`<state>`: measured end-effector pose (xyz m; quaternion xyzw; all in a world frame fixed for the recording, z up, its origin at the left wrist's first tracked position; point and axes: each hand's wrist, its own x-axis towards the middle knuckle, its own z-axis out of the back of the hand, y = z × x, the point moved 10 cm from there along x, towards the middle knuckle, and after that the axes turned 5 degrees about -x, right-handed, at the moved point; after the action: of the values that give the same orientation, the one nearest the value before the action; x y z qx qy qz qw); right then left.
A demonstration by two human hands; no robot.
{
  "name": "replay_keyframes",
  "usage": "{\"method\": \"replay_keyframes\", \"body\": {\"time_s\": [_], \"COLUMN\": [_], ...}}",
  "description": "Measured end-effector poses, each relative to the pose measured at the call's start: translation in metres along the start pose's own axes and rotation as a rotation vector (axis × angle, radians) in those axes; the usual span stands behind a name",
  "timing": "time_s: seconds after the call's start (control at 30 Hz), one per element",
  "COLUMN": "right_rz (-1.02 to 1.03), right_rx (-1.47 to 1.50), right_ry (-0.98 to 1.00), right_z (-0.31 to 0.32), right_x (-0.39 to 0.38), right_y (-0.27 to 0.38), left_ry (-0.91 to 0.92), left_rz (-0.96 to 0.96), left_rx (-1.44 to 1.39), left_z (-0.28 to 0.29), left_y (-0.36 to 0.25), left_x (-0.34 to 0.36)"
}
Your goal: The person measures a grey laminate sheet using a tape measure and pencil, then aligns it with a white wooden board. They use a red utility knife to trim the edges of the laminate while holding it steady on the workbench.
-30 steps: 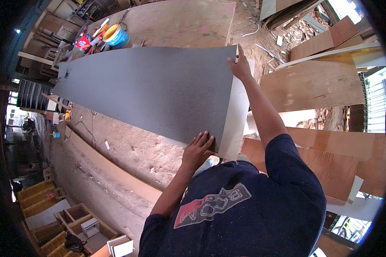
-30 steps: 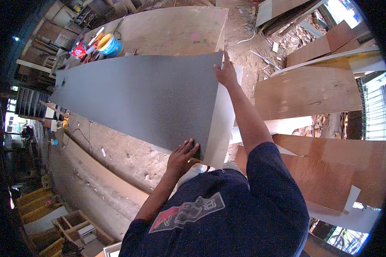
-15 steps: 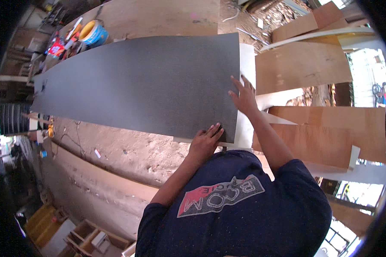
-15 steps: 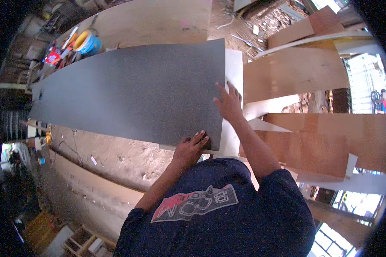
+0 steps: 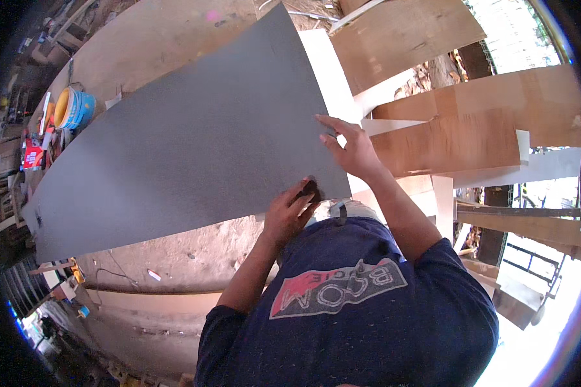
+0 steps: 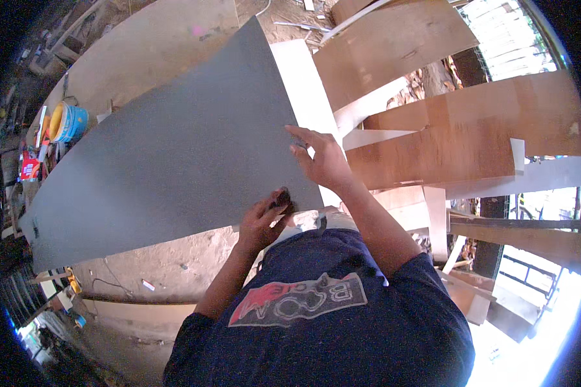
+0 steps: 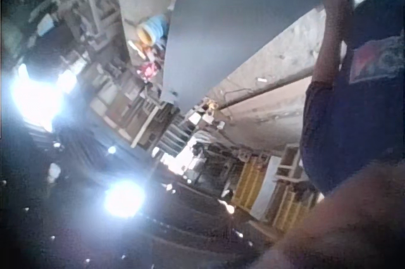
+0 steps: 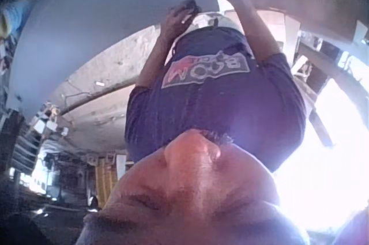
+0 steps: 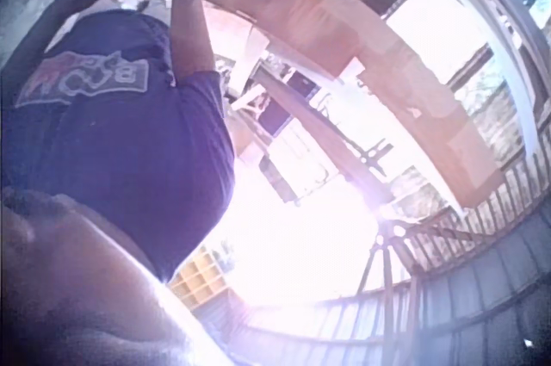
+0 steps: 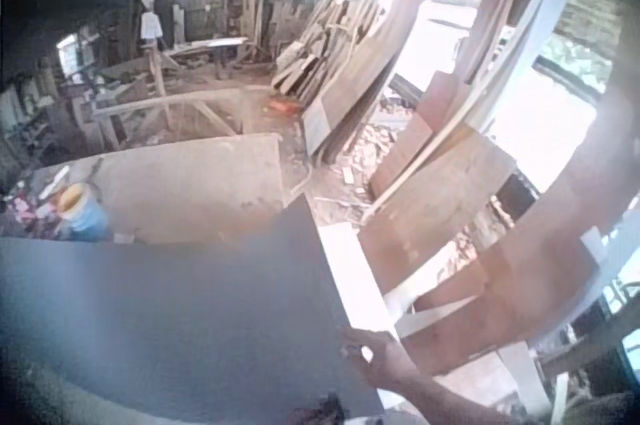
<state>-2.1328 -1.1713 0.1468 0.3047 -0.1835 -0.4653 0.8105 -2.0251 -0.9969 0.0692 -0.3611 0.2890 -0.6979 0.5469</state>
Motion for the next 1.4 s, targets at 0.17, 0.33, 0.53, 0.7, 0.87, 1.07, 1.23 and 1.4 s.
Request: {"method": "replay_keyframes", "body": {"time_s": [0.17, 0.33, 0.53, 0.7, 0.87, 1.07, 1.23, 1.4], "right_rz": [-0.049, -0.053, 0.028, 0.081, 0.03, -0.042, -0.003, -0.002], "right_rx": [0.082, 0.093, 0.136, 0.2, 0.45, 0.469, 0.563, 0.63], "right_ry": [0.029, 0.072, 0.026, -0.08, -0.187, -0.195, -0.223, -0.138], "right_z": [0.002, 0.001, 0.004, 0.023, 0.042, 0.059, 0.068, 0.088], "right_x": [-0.001, 0.002, -0.001, -0.015, -0.04, -0.073, -0.107, -0.168], "right_y": [0.009, 0.018, 0.03, 0.038, 0.019, -0.018, -0.041, -0.059], "left_ry": [-0.193, -0.267, -0.299, -0.352, -0.381, -0.341, -0.437, -0.399], "left_rz": [-0.099, -0.141, -0.129, -0.114, -0.11, -0.145, -0.233, -0.349], "left_rx": [0.039, 0.108, 0.092, 0.117, 0.165, 0.141, 0.205, 0.196], "left_z": [0.02, 0.021, 0.025, 0.028, 0.03, 0.034, 0.042, 0.002], "left_y": [-0.011, -0.011, -0.015, -0.021, -0.033, -0.056, -0.109, -0.199], "left_x": [-0.013, -0.026, -0.029, -0.031, -0.035, -0.027, -0.023, 0.001]}}
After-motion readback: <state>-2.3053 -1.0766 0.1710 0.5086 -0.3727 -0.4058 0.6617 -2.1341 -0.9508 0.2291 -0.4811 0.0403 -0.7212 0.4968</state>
